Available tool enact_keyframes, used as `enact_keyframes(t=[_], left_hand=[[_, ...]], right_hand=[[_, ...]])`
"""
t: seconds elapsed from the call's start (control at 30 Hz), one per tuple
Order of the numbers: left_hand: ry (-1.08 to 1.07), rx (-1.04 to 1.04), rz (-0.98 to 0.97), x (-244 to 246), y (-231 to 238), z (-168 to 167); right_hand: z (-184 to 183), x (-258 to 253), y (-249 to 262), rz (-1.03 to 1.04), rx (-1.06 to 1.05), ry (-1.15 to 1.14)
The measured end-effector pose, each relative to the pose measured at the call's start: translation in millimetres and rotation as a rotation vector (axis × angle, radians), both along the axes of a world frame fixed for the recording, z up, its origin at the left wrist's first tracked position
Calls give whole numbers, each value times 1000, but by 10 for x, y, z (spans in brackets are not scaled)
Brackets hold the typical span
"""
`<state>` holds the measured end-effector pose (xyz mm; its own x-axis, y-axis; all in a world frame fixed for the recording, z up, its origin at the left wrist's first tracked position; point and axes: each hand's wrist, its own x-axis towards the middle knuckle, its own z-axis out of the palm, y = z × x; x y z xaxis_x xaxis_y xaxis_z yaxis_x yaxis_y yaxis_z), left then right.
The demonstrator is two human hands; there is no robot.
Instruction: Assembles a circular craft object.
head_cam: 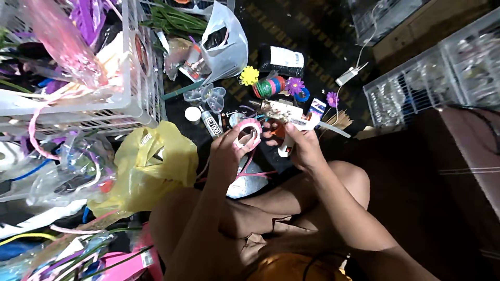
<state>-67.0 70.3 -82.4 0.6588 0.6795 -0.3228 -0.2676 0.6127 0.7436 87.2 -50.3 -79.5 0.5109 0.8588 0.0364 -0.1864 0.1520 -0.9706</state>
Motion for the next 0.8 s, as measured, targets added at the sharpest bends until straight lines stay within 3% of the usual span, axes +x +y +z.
enact_keyframes(t=[0.13, 0.3, 0.8], left_hand=[[14, -74, 59, 6, 37, -4], [89, 1, 76, 34, 35, 9], [179, 77, 128, 43, 45, -39]], right_hand=[[11, 64, -107, 38, -77, -267], [26, -13, -231, -6, -181, -542], [108, -195, -137, -95, -309, -817]])
